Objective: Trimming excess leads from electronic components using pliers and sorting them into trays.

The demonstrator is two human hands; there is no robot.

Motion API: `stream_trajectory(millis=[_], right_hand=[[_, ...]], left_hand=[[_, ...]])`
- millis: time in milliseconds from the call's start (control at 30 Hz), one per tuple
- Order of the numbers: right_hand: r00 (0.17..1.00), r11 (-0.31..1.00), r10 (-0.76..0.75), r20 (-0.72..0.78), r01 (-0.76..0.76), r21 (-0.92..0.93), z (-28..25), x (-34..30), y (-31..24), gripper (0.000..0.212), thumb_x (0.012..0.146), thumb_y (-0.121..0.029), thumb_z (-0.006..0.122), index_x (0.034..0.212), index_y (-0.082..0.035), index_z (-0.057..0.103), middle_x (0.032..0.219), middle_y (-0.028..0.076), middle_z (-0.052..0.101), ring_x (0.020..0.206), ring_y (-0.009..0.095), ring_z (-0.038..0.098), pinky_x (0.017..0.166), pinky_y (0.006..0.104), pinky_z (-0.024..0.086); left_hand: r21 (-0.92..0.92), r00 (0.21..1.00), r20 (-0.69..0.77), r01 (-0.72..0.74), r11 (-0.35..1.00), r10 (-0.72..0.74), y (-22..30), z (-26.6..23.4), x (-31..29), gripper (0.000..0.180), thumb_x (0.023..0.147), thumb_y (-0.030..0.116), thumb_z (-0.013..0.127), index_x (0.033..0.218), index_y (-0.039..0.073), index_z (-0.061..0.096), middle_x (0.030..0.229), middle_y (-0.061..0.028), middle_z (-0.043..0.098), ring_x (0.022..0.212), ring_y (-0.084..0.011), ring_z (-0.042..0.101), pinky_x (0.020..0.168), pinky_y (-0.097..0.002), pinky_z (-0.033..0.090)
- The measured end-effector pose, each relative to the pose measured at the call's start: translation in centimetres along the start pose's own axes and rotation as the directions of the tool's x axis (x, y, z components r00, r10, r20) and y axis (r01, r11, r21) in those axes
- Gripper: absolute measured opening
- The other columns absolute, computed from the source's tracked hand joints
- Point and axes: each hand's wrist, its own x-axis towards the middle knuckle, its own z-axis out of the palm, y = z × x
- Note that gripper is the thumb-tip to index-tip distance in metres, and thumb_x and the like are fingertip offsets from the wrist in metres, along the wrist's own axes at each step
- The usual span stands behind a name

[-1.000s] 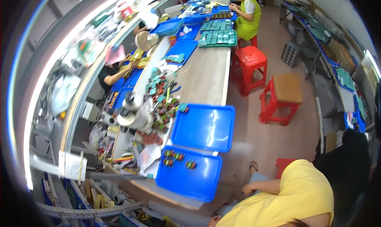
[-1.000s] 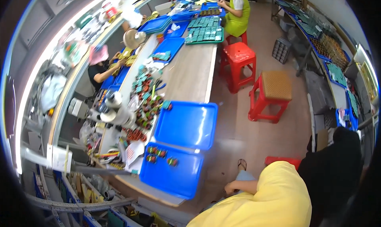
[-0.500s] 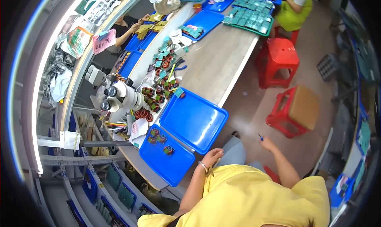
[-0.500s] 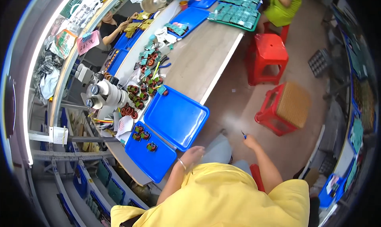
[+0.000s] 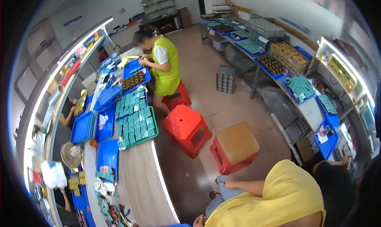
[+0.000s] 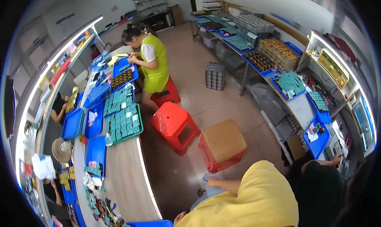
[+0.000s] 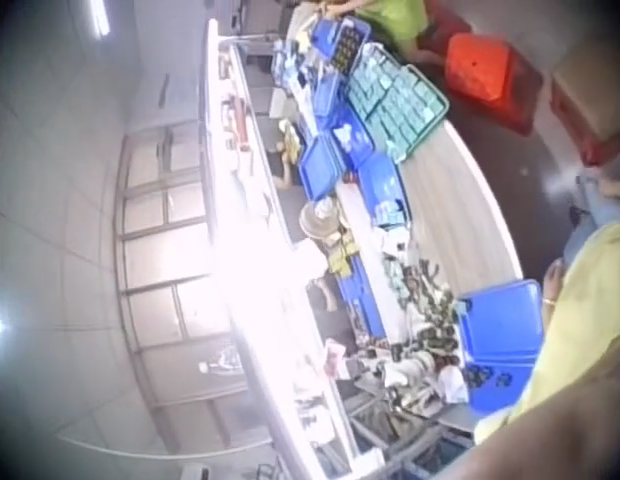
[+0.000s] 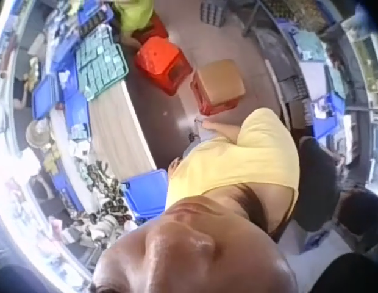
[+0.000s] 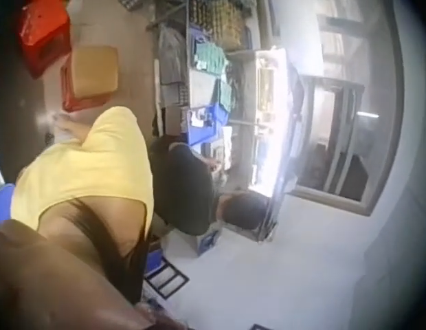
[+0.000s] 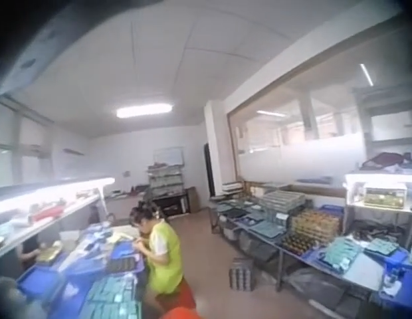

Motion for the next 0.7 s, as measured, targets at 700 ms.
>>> stream_trajectory(millis=[700], right_hand=[[0.927,0.898,0.374,-0.001,-0.362,0.251,-26.4,17.4,19.1,0.032,0.071,-0.026,0.050,0.083,0.000,0.065,0.077,0.021,0.062,0.071,0.029,0.063,0.062,0.0397,0.050]], left_hand=[[0.082,0.820,0.068,0.564,0.822,-0.569,-9.4,-1.4,41.2,0.028,0.079,0.021,0.054,0.100,0.004,0.060,0.078,-0.0063,0.059,0.071,-0.0156,0.054,0.065,-0.0291,0.046]])
